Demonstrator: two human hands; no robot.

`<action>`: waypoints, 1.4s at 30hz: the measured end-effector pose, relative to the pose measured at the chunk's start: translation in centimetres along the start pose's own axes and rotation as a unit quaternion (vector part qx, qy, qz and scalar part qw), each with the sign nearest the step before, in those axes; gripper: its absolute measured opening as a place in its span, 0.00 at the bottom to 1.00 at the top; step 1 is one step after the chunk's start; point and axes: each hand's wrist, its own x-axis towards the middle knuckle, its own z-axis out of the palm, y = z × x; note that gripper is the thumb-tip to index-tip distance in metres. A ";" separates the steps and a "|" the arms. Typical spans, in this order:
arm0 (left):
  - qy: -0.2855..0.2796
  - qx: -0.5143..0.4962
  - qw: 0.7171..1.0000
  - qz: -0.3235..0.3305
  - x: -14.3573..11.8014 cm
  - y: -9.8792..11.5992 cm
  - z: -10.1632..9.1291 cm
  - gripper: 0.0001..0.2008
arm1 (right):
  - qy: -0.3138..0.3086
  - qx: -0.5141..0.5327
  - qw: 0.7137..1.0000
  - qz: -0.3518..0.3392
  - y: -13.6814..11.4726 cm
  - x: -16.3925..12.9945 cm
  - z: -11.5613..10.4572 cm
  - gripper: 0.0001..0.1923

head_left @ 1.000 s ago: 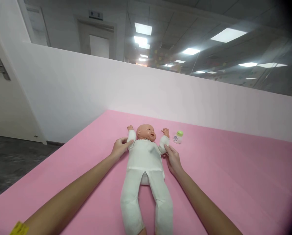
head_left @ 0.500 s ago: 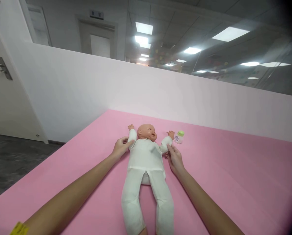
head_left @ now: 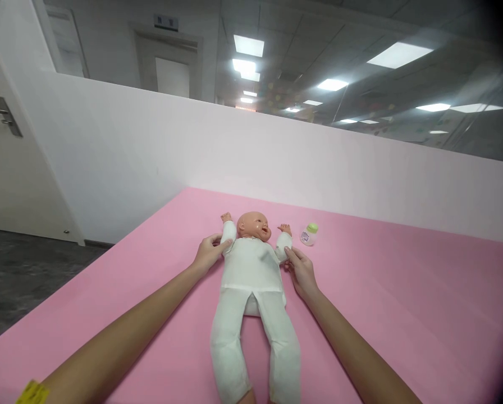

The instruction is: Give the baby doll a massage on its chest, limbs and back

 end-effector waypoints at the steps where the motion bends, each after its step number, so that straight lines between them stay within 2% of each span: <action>1: -0.001 0.000 1.000 0.001 0.0 -0.1 0.0 0.23 | -0.003 -0.002 1.000 0.000 0.0 0.0 0.0 0.16; 6: -0.001 -0.001 1.000 0.009 0.1 0.0 0.0 0.23 | -0.017 -0.004 1.000 0.007 -0.1 -0.1 0.1 0.14; 9: -0.003 -0.008 1.000 0.025 0.0 0.5 0.1 0.22 | -0.026 0.010 1.000 0.012 -0.2 -0.2 0.3 0.17; 12: -0.015 -0.023 0.999 0.034 -0.3 0.9 0.3 0.19 | -0.029 0.024 0.999 0.019 -0.2 -0.2 0.3 0.17; 17: -0.027 -0.057 0.998 0.009 -0.6 0.7 0.8 0.12 | -0.022 0.016 1.000 0.013 0.0 -0.3 0.3 0.14; 26: -0.029 -0.076 0.997 0.006 -1.0 1.4 0.8 0.18 | -0.045 0.015 0.999 0.006 -0.3 -0.7 0.6 0.14; 32: 0.014 -0.102 0.995 0.017 -0.9 1.3 0.7 0.23 | -0.021 0.032 0.999 0.006 0.0 -0.3 0.4 0.16; 42: 0.014 -0.059 0.998 -0.016 -0.9 1.0 0.7 0.24 | 0.012 0.032 0.999 0.030 0.4 0.2 0.0 0.22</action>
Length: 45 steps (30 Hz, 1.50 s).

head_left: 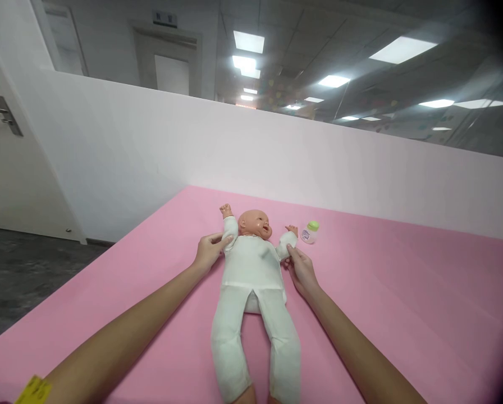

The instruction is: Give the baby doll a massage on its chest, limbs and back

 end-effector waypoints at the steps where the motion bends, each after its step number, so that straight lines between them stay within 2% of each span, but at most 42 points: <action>1: 0.000 0.005 1.000 -0.003 0.0 0.0 0.0 0.24 | -0.001 -0.001 1.000 0.001 0.0 0.0 0.0 0.22; 12: 0.021 -0.008 1.000 0.003 0.0 0.5 0.0 0.27 | -0.015 0.018 1.000 -0.008 -0.1 -0.1 0.0 0.16; 19: -0.014 -0.009 1.000 0.025 -0.1 0.4 0.2 0.12 | -0.028 0.025 0.999 -0.020 -0.1 -0.3 0.1 0.19; 22: -0.014 -0.013 1.000 0.017 0.0 0.2 0.2 0.10 | -0.031 0.019 0.999 -0.024 -0.2 -0.4 0.2 0.18; 26: -0.007 -0.024 1.000 0.014 0.0 0.1 0.2 0.12 | -0.043 0.021 0.998 -0.029 -0.3 -0.5 0.4 0.15; 29: -0.011 -0.034 0.999 0.004 -0.1 0.2 0.1 0.18 | -0.039 -0.007 0.999 -0.029 -0.4 -0.6 0.4 0.13; 34: -0.017 -0.045 0.999 0.000 -0.1 0.3 0.0 0.28 | -0.033 -0.050 0.998 -0.034 -0.2 -0.4 0.1 0.21; 45: -0.008 -0.030 0.999 -0.014 0.0 0.2 -0.1 0.30 | -0.005 -0.012 1.000 -0.016 -0.3 -0.3 0.1 0.19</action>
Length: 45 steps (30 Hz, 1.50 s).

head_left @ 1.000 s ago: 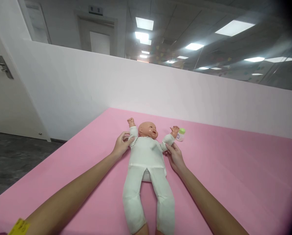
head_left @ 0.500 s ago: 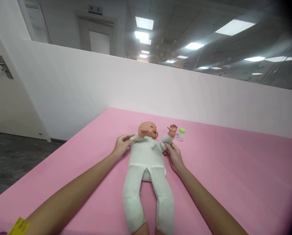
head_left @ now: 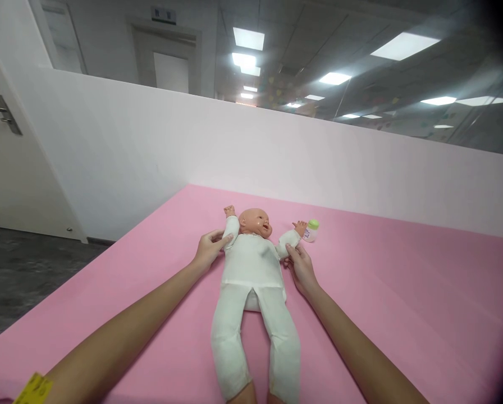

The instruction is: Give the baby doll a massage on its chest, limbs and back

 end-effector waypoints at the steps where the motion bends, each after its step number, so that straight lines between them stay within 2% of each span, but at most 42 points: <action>1: 0.001 0.001 1.000 -0.001 0.0 0.0 0.0 0.30 | -0.004 0.004 1.000 -0.003 0.0 0.0 0.0 0.18; 5: 0.007 0.007 1.000 0.003 0.1 0.0 0.0 0.28 | -0.028 0.009 1.000 -0.010 -0.2 -0.2 0.1 0.15; 12: -0.015 0.015 0.999 0.026 0.1 -0.1 0.2 0.13 | -0.048 -0.006 0.998 -0.028 0.2 -0.2 -0.1 0.12; 15: -0.020 0.011 0.999 0.026 0.1 -0.1 0.2 0.14 | -0.051 -0.003 0.998 -0.027 0.4 -0.2 -0.2 0.12; 21: -0.016 0.011 1.000 0.020 0.0 -0.1 0.2 0.23 | -0.047 -0.017 0.998 -0.027 0.3 0.0 -0.2 0.12; 26: -0.006 0.028 1.000 -0.003 0.0 0.1 0.1 0.25 | -0.026 -0.014 1.000 -0.012 0.2 0.0 -0.3 0.18; 31: 0.000 0.042 0.999 -0.014 0.1 0.2 0.0 0.25 | -0.005 -0.010 1.000 0.013 0.2 0.0 -0.3 0.23; 35: -0.003 0.040 0.999 -0.012 0.1 0.2 0.0 0.25 | -0.011 -0.005 1.000 0.009 0.0 0.0 -0.3 0.20; 40: -0.018 0.031 0.999 0.010 0.1 0.1 0.0 0.21 | -0.035 0.010 0.999 0.001 -0.1 -0.1 -0.3 0.11; 45: -0.032 0.024 0.999 0.024 0.3 -0.3 0.1 0.15 | -0.036 0.002 0.999 -0.010 0.3 0.0 -0.3 0.14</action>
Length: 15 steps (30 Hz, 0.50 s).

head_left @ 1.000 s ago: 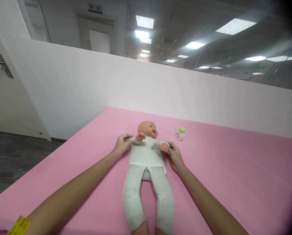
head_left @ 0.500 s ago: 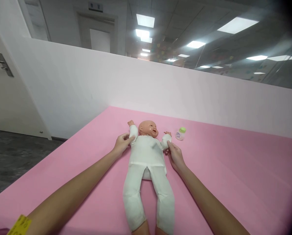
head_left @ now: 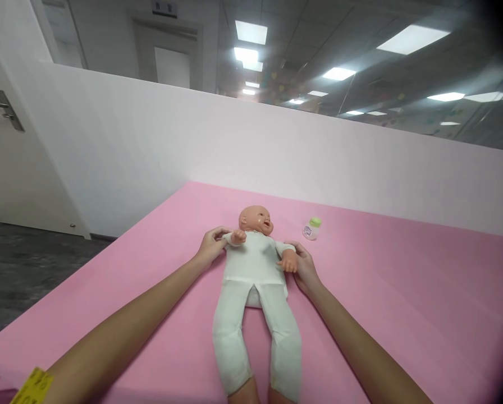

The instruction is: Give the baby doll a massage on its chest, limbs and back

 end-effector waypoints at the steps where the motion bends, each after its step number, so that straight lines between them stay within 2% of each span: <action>1: 0.000 -0.001 1.000 0.000 0.0 -0.1 0.0 0.15 | -0.002 -0.005 1.000 -0.005 0.0 0.0 0.0 0.14; 4: -0.002 -0.002 1.000 -0.002 0.0 -0.1 -0.1 0.17 | -0.007 -0.011 1.000 -0.022 -0.1 -0.1 0.2 0.11; 10: 0.005 0.000 1.000 -0.015 -0.1 0.0 -0.3 0.24 | 0.015 0.001 1.000 -0.006 -0.7 -0.5 0.7 0.15; 15: 0.015 0.006 1.000 -0.023 -0.2 0.0 -0.3 0.27 | 0.036 -0.005 0.999 0.005 -0.3 -0.2 0.2 0.17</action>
